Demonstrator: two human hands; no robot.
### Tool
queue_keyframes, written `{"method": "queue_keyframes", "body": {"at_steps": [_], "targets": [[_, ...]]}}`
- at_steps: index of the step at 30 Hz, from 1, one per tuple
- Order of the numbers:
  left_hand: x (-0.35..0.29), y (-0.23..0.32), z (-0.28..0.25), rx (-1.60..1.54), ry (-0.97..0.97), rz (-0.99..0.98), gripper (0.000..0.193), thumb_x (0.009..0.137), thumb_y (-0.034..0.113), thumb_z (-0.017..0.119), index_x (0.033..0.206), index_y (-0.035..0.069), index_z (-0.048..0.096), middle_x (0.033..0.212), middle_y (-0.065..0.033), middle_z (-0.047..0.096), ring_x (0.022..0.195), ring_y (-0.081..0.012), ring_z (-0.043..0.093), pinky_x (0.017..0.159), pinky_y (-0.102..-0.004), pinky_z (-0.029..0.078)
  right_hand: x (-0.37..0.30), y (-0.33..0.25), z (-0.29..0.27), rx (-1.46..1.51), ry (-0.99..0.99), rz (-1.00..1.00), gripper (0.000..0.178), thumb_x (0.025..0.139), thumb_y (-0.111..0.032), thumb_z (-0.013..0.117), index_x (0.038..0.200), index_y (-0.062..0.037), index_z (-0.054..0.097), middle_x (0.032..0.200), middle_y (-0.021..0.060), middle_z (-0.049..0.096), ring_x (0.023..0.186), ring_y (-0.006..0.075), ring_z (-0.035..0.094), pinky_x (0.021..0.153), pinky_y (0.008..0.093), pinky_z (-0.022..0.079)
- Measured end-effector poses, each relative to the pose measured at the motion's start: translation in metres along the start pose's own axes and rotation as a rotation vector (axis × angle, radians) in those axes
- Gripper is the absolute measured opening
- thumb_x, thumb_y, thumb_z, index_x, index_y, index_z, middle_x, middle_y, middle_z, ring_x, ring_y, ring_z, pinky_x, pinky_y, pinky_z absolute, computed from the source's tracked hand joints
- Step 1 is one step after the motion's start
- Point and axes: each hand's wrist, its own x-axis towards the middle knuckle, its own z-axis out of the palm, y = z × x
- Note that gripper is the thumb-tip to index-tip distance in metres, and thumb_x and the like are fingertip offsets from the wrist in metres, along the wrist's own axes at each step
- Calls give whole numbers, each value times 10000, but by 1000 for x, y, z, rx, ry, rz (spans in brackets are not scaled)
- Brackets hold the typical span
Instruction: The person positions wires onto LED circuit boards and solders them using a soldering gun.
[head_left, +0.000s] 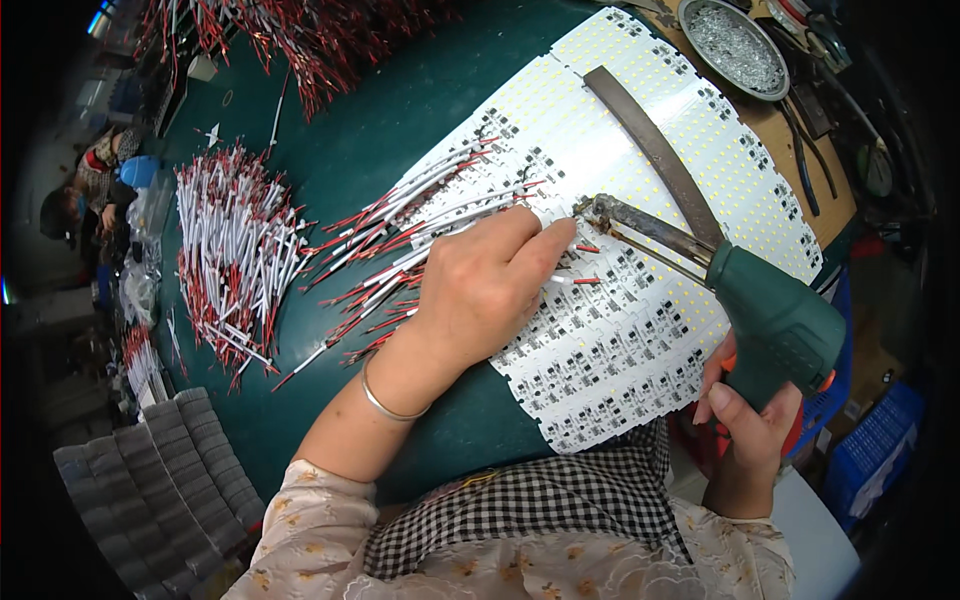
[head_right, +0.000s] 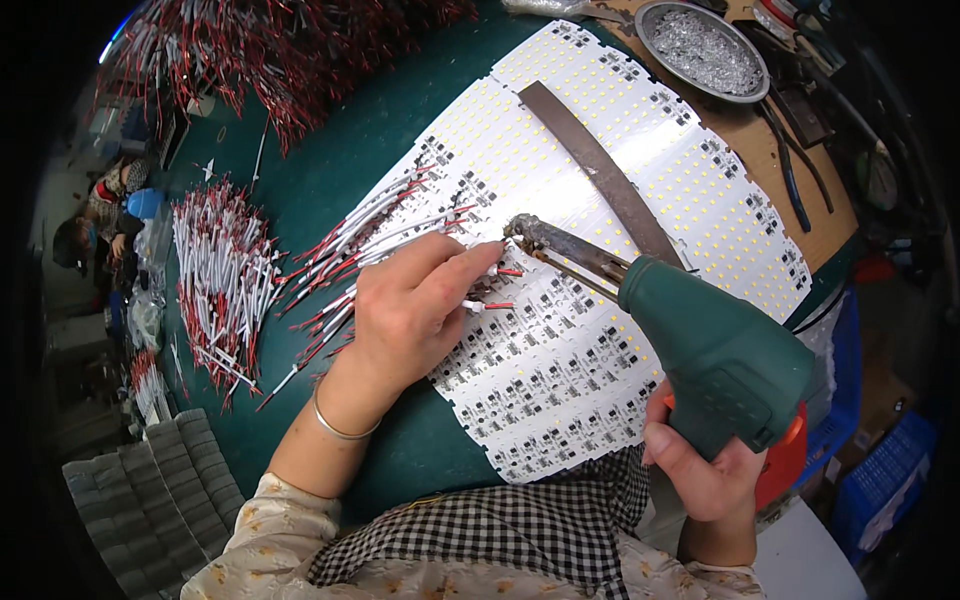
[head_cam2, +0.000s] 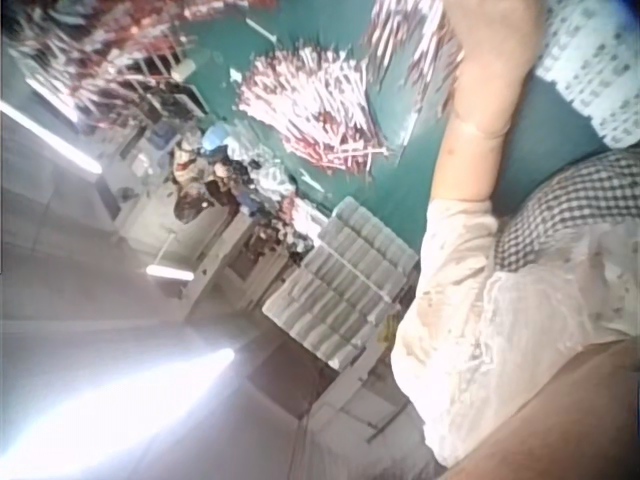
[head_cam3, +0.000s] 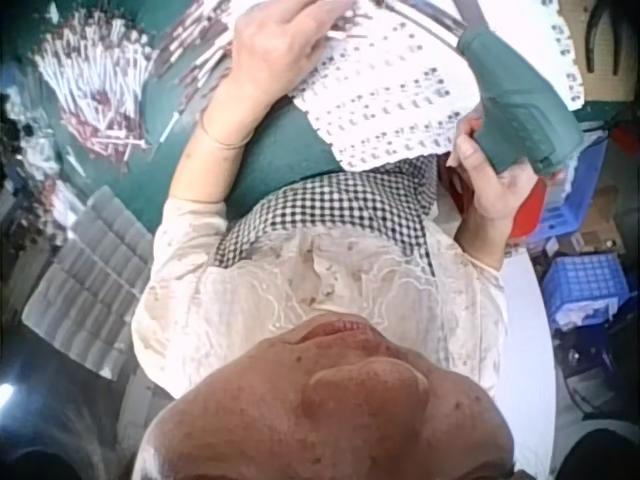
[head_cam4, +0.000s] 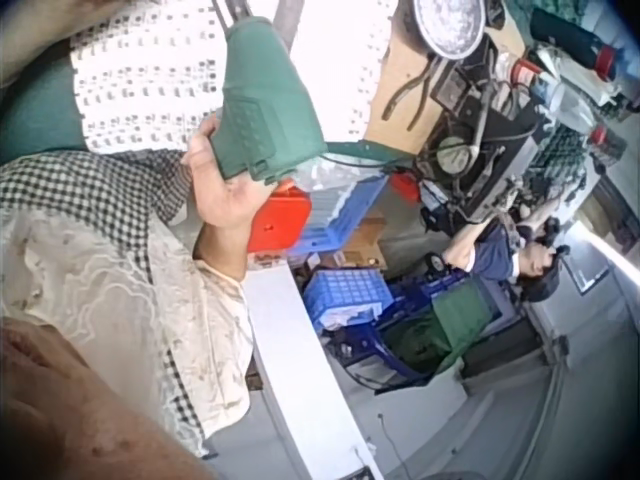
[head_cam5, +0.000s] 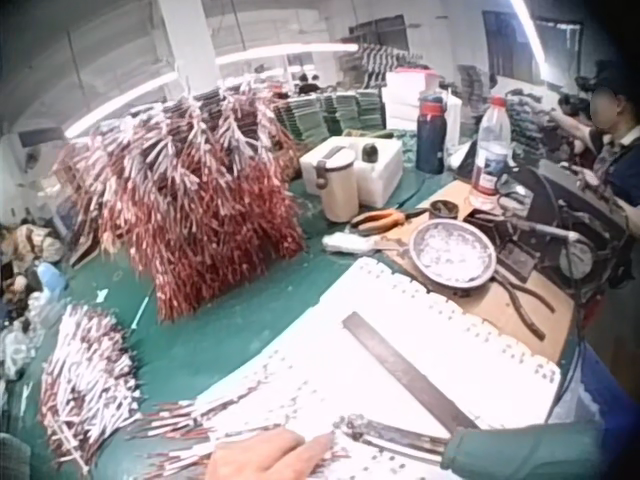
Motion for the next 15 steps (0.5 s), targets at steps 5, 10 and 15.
{"method": "queue_keyframes", "body": {"at_steps": [5, 10, 15], "targets": [[-1, -2, 4, 3, 6, -1, 537, 545, -91, 645, 1061, 55, 651, 736, -84, 589, 559, -214, 569, 445, -323, 450, 3, 6, 1, -44, -18, -30, 640, 768, -131, 673, 1288, 104, 383, 776, 144, 552, 507, 139, 517, 420, 230, 443], [2, 0, 1, 31, 37, 31, 320, 688, 10, 643, 1006, 36, 623, 693, -55, 521, 562, -185, 560, 442, -319, 452, 0, 4, 5, -57, 28, -96, 639, 770, -149, 683, 1265, 119, 382, 723, 132, 548, 477, 138, 513, 411, 233, 446], [0, -2, 1, 12, -3, -2, 515, 575, -88, 640, 1071, 50, 636, 741, -85, 596, 568, -222, 577, 459, -331, 459, 4, -2, -4, 41, 129, -152, 646, 767, -174, 696, 1224, 151, 377, 691, 131, 540, 438, 145, 515, 392, 242, 469]]}}
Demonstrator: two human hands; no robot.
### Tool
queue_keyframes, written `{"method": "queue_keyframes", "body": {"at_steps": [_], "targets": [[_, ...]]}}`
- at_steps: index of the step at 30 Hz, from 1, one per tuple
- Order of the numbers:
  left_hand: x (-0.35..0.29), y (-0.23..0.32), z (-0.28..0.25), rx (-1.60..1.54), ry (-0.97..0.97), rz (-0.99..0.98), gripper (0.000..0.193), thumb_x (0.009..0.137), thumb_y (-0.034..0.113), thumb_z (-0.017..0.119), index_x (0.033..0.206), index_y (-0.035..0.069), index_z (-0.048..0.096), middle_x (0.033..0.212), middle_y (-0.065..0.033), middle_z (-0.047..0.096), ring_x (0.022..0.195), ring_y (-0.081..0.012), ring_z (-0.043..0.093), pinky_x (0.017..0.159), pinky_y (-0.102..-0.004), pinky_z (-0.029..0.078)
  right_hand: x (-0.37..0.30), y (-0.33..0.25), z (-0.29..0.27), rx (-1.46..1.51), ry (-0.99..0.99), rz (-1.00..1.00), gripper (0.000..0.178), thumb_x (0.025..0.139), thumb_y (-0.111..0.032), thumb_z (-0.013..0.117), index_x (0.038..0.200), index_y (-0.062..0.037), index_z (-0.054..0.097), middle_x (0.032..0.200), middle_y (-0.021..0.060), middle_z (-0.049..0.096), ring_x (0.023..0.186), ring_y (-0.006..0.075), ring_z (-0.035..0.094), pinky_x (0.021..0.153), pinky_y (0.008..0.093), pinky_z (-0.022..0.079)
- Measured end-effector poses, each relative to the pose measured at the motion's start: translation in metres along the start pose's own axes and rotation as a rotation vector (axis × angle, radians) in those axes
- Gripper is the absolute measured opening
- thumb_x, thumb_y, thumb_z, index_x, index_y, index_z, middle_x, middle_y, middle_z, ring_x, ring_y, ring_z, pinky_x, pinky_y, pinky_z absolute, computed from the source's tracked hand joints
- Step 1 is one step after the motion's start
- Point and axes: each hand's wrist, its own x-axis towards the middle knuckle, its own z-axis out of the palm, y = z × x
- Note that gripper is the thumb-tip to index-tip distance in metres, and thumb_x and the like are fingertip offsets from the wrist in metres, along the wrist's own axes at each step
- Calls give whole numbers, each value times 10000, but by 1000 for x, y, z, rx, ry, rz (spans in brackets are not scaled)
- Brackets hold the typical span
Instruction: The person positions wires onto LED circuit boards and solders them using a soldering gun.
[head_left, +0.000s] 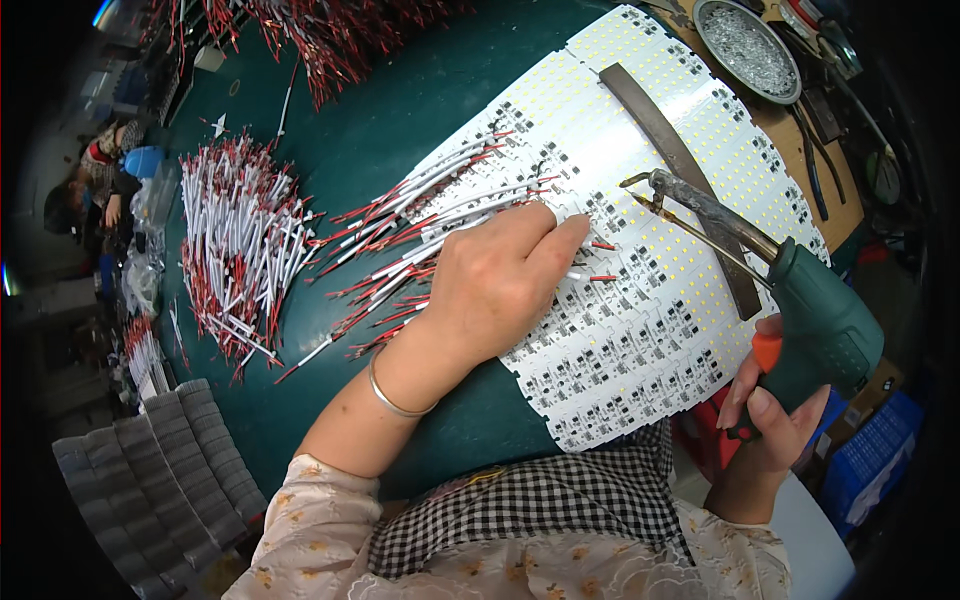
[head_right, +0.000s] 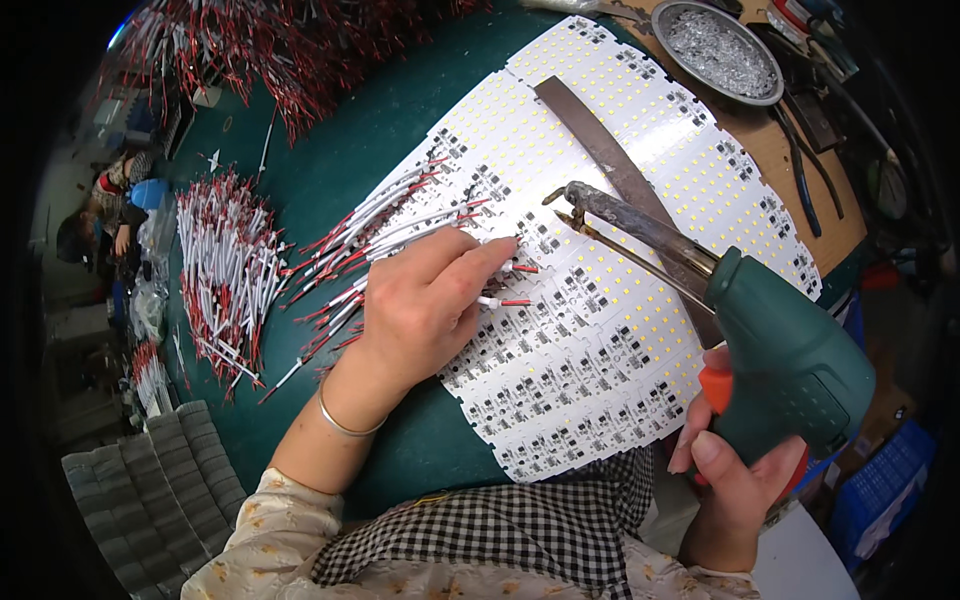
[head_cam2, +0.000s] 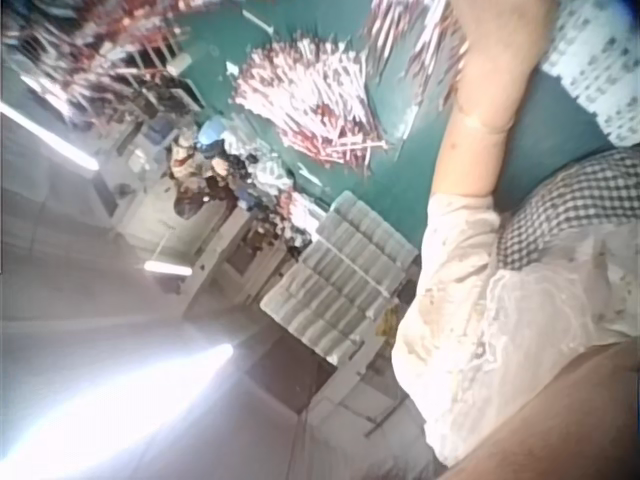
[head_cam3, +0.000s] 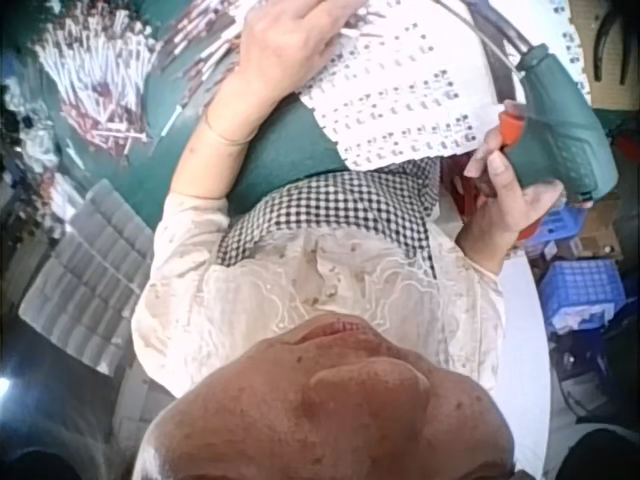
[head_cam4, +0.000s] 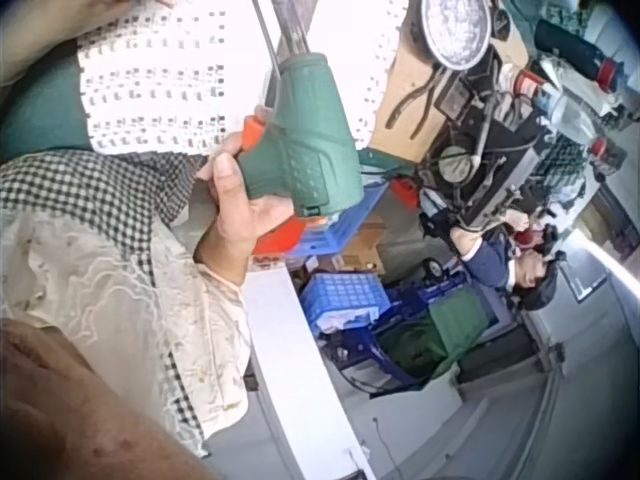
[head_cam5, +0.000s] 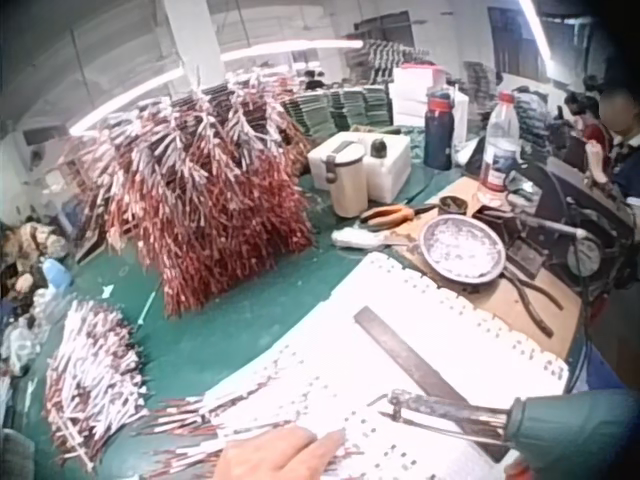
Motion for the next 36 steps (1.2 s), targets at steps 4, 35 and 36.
{"method": "queue_keyframes", "body": {"at_steps": [4, 35, 36], "targets": [[0, 2, 0, 13, -20, -5, 519, 577, -96, 631, 1075, 48, 633, 749, -94, 606, 576, -225, 584, 468, -329, 466, -5, 0, 1, -8, 41, 10, 667, 756, -187, 704, 1231, 148, 377, 681, 131, 542, 431, 140, 508, 383, 245, 465], [4, -4, 10, -78, 11, 98, 476, 560, -92, 644, 1012, 58, 649, 750, -75, 609, 616, -224, 602, 496, -319, 488, -21, 9, -14, -86, -72, 79, 631, 766, -135, 692, 1255, 126, 390, 810, 137, 541, 514, 139, 534, 406, 238, 464], [6, -5, 11, -77, 3, 92, 474, 561, -92, 644, 1011, 57, 649, 751, -76, 609, 621, -225, 604, 501, -320, 490, -17, 9, -19, 6, -54, 75, 626, 758, -92, 673, 1272, 116, 384, 953, 183, 543, 554, 154, 547, 419, 253, 474]]}}
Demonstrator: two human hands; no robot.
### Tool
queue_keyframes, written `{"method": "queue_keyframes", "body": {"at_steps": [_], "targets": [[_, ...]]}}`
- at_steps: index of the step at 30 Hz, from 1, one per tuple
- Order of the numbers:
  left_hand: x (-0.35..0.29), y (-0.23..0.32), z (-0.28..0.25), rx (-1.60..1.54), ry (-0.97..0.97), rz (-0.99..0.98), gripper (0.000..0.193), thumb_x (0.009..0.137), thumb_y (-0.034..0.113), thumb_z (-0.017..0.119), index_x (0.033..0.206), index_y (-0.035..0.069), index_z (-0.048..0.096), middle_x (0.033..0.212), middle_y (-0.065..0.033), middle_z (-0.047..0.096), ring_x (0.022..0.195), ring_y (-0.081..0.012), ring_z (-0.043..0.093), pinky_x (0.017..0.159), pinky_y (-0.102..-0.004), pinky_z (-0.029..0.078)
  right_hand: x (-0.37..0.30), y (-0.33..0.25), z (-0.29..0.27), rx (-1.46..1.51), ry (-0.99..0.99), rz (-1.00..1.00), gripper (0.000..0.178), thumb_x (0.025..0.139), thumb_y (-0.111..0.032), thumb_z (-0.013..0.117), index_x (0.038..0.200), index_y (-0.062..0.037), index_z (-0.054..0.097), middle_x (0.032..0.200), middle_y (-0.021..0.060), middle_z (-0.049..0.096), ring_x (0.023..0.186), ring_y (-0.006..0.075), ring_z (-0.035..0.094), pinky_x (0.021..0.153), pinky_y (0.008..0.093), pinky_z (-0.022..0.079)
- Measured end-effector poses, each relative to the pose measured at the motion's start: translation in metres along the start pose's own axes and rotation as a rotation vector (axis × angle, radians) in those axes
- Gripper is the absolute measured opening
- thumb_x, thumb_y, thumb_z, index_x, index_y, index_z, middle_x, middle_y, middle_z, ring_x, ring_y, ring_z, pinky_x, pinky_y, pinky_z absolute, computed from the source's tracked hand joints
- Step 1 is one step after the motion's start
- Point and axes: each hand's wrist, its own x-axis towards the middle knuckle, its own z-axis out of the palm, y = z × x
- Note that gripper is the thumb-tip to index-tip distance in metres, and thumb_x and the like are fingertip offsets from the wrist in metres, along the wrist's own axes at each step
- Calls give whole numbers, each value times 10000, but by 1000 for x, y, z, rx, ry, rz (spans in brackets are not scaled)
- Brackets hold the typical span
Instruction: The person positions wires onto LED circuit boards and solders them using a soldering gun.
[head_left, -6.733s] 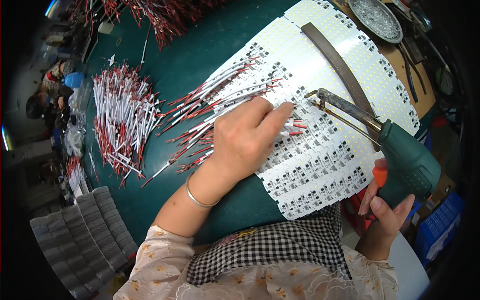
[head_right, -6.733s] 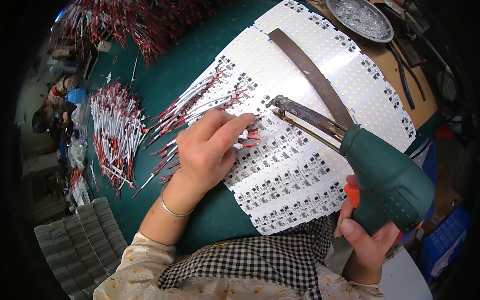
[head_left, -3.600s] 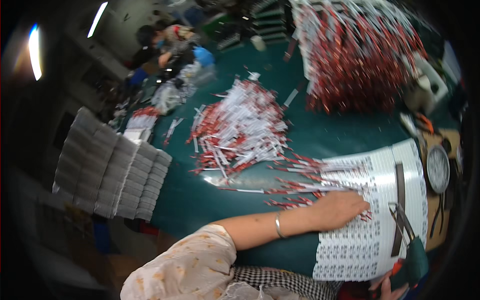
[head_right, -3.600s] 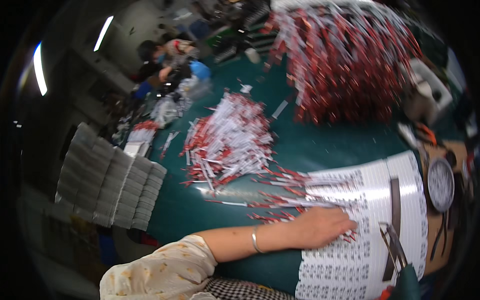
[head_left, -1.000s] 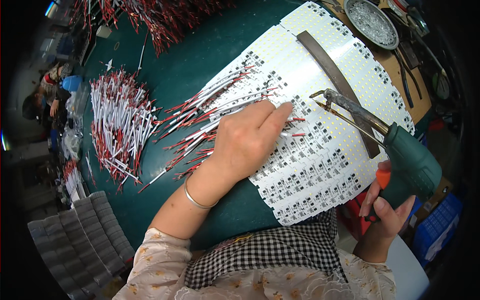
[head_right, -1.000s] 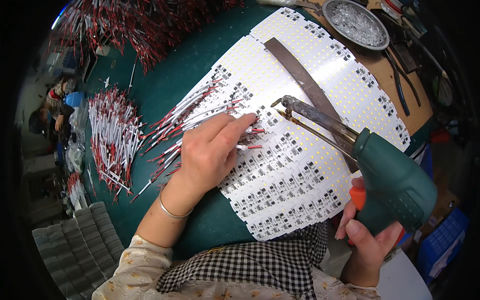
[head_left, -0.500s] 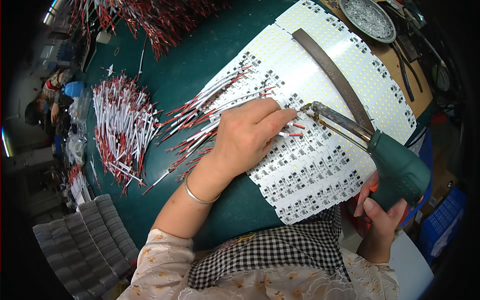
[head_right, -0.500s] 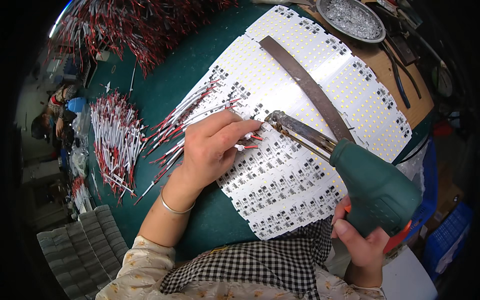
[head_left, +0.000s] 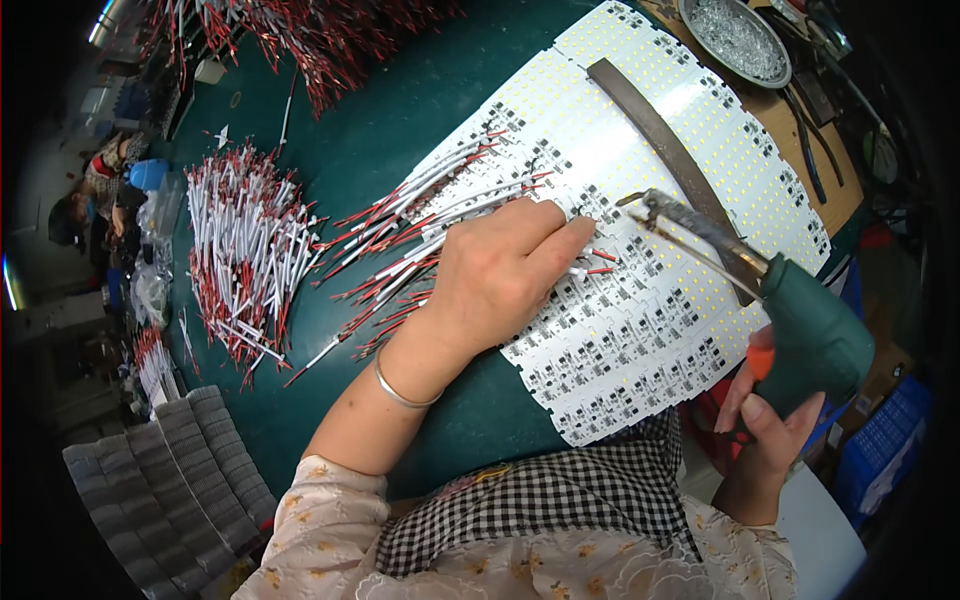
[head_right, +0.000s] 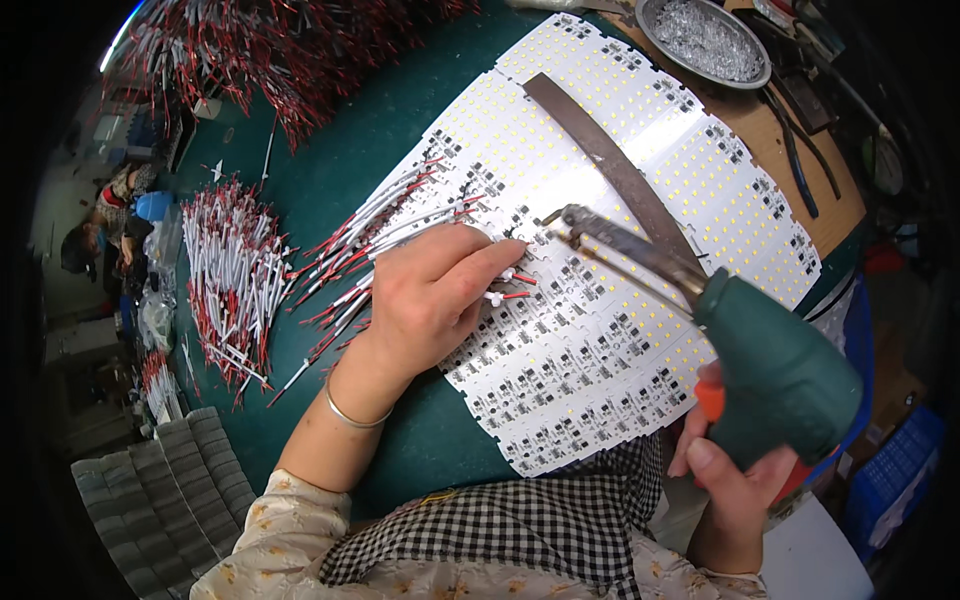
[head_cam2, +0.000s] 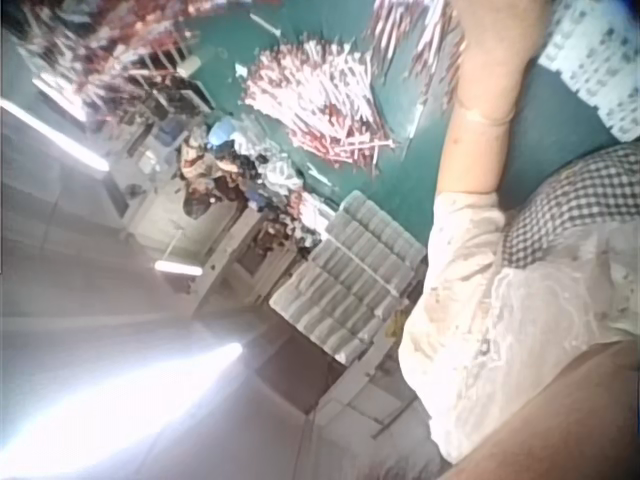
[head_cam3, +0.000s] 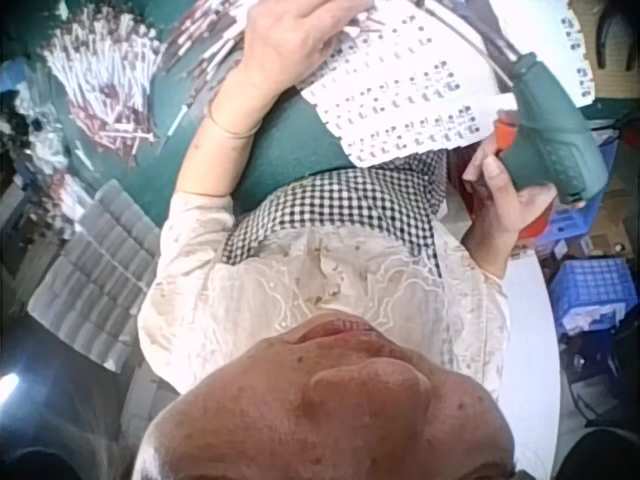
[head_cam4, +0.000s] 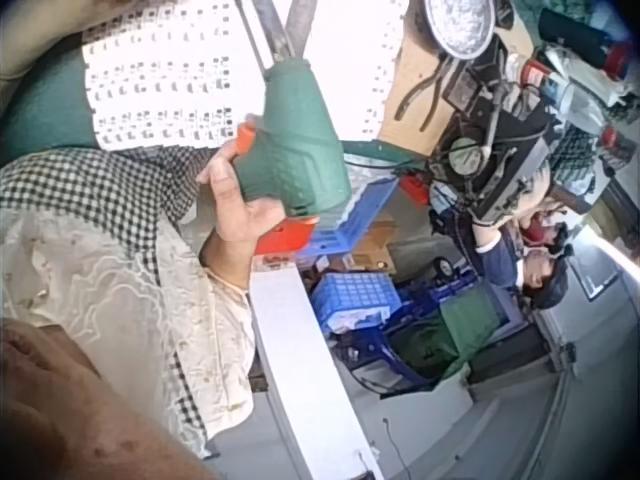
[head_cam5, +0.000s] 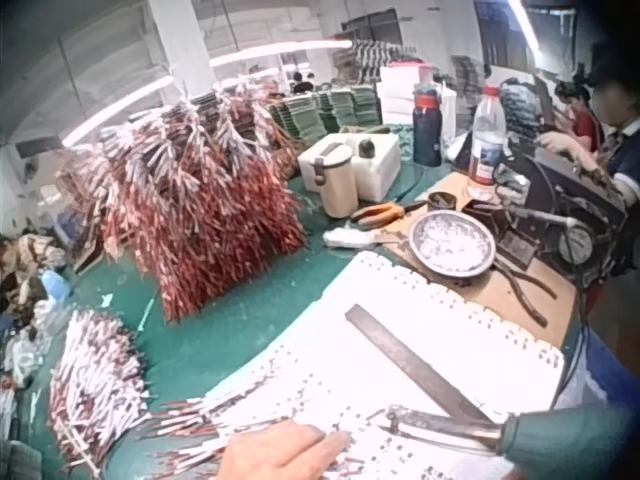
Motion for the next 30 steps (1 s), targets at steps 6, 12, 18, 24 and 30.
{"method": "queue_keyframes", "body": {"at_steps": [6, 12, 18, 24, 30], "targets": [[0, 2, -19, 52, -53, -33, 455, 569, -72, 642, 1006, 54, 650, 751, -80, 603, 627, -239, 602, 503, -344, 483, 17, -5, -7, 132, 33, -113, 687, 728, -103, 674, 1281, 142, 349, 1165, 259, 512, 525, 179, 552, 397, 267, 463], [-4, 16, -13, -84, -56, -108, 269, 676, 46, 640, 940, 42, 586, 783, -83, 547, 740, -273, 596, 603, -390, 506, 69, -27, -14, 312, 65, -454, 572, 815, -154, 617, 1296, 71, 403, 797, 75, 551, 481, 106, 459, 458, 216, 402], [-4, 24, -37, 42, 322, -163, 327, 674, -62, 617, 984, 42, 601, 832, -93, 622, 754, -267, 633, 610, -368, 522, 131, -15, -16, -150, 311, -468, 362, 874, -77, 600, 1209, 4, 488, 698, 24, 510, 445, 89, 442, 395, 236, 351], [-37, 41, -78, -42, 464, -351, 322, 708, -40, 634, 1010, 72, 619, 826, -76, 651, 769, -270, 650, 609, -368, 514, 74, -25, -25, -238, 255, -394, 368, 862, -46, 595, 1204, 29, 480, 670, 24, 497, 443, 89, 435, 410, 234, 361], [-82, 58, -86, 81, 211, -367, 377, 653, -61, 639, 993, 100, 668, 756, -48, 607, 665, -255, 635, 564, -352, 515, 22, -30, -53, -331, 108, -347, 382, 852, 0, 577, 1211, 50, 457, 820, 86, 548, 518, 100, 482, 426, 239, 417]]}}
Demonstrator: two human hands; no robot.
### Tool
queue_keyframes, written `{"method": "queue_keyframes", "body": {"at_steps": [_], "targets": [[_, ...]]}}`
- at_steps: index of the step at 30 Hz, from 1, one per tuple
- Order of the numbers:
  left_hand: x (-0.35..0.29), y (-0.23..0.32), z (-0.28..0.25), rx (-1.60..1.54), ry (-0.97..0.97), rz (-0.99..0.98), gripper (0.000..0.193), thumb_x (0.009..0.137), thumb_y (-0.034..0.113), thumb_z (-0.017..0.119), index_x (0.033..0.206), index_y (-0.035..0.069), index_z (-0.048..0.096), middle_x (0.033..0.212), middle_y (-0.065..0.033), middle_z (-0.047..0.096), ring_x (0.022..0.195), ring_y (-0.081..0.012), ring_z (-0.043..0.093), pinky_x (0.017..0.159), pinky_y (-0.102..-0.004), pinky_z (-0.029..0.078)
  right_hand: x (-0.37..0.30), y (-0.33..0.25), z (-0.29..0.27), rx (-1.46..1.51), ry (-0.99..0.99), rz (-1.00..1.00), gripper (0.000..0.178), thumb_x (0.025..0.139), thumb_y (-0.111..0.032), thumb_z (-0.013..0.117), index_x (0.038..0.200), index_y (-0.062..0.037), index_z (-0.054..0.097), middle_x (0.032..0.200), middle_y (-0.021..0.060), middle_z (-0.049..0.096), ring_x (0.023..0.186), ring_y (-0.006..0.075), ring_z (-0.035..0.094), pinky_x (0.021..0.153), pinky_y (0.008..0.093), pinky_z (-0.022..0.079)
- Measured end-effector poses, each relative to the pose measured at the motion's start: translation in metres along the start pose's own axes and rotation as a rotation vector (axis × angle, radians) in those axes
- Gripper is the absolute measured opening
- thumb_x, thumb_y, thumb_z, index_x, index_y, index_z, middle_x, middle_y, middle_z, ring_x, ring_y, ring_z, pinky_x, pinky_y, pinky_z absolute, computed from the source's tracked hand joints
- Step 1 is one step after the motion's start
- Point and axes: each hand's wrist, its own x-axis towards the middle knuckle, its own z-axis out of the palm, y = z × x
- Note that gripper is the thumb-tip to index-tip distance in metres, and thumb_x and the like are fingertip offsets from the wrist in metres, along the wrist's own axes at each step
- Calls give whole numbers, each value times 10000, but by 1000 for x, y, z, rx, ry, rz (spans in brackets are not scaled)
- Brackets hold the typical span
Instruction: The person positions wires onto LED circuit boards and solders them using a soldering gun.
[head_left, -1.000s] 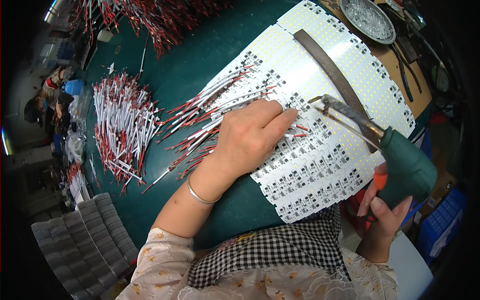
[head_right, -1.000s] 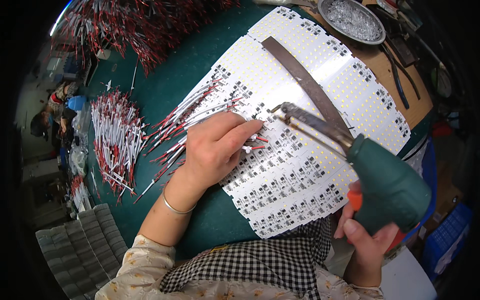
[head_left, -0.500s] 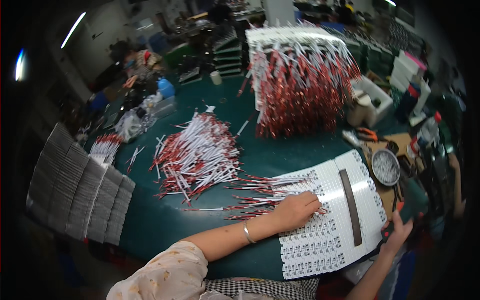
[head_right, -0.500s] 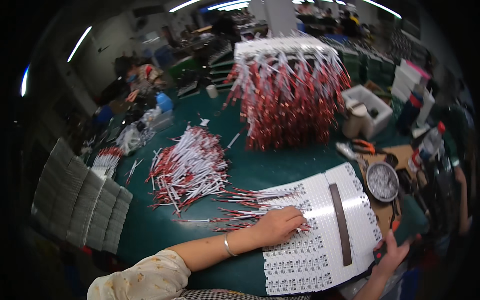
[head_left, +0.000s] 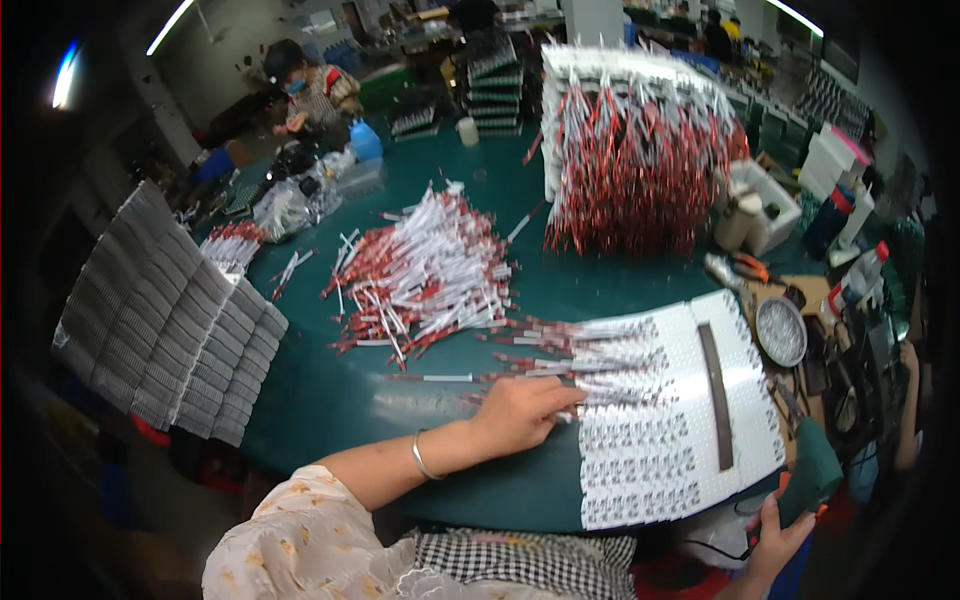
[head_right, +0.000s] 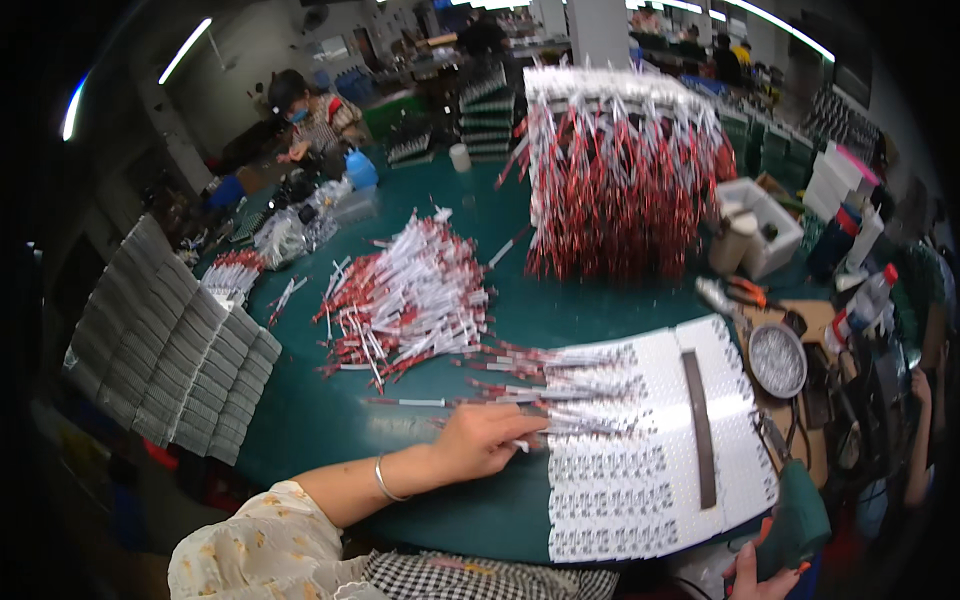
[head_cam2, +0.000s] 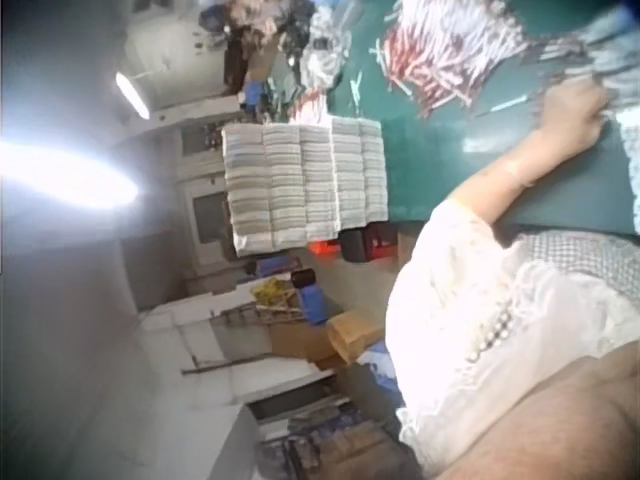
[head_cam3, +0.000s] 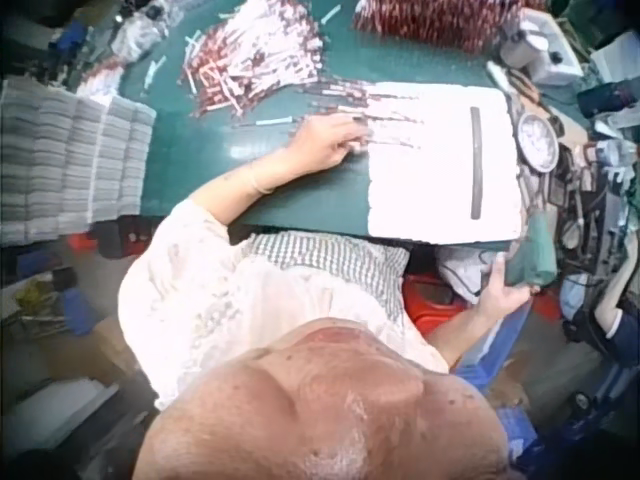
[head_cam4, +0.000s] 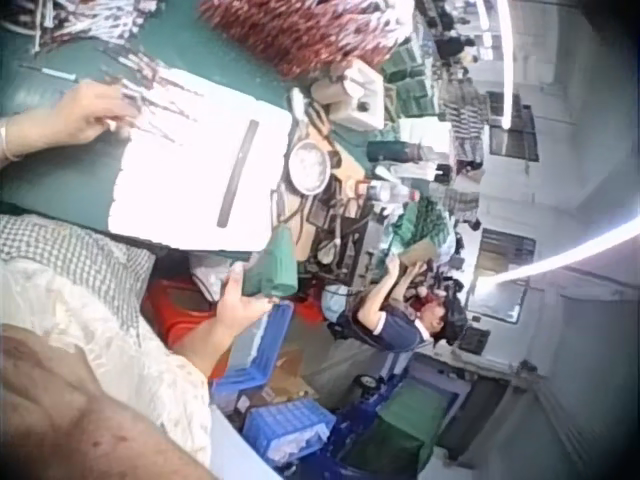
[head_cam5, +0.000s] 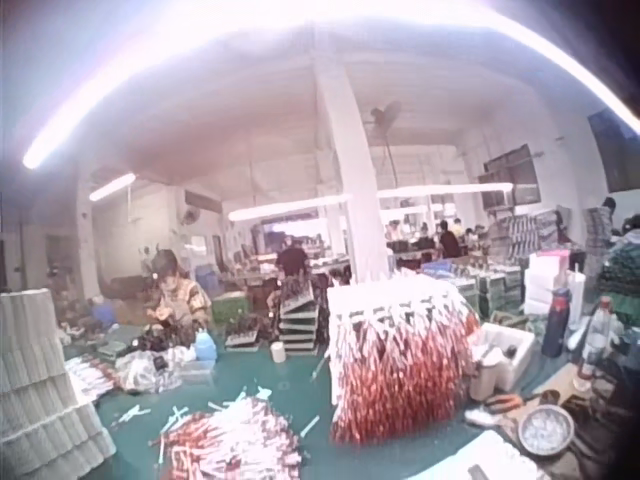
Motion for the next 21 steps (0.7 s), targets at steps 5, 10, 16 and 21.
{"method": "queue_keyframes", "body": {"at_steps": [5, 10, 16, 21], "targets": [[-29, -7, -11, 75, -66, 40, 397, 627, -86, 632, 982, 83, 683, 800, -71, 605, 687, -264, 623, 555, -351, 506, -49, -11, -8, 90, -11, -63, 582, 813, 53, 573, 1359, 99, 376, 1298, 263, 507, 569, 123, 535, 475, 245, 458], [-49, -16, -9, 56, -150, 1, 416, 604, -113, 630, 967, 76, 706, 759, -65, 602, 635, -226, 602, 521, -328, 481, -76, -18, 36, 226, -346, 41, 661, 754, -23, 688, 1323, 123, 383, 1286, 309, 495, 573, 188, 581, 468, 266, 518], [-49, -15, -2, 19, -189, 42, 461, 562, -115, 631, 975, 69, 723, 732, -58, 595, 600, -204, 592, 482, -311, 468, -95, -24, 66, 233, -351, 358, 691, 734, -80, 721, 1303, 126, 388, 1244, 276, 512, 566, 171, 571, 416, 251, 495], [-34, -10, 1, -29, -217, 91, 439, 574, -99, 643, 979, 57, 711, 730, -59, 590, 579, -202, 589, 466, -309, 464, -97, -21, 71, 219, -335, 374, 709, 737, -128, 744, 1287, 137, 384, 1233, 276, 515, 522, 171, 560, 391, 255, 485]]}}
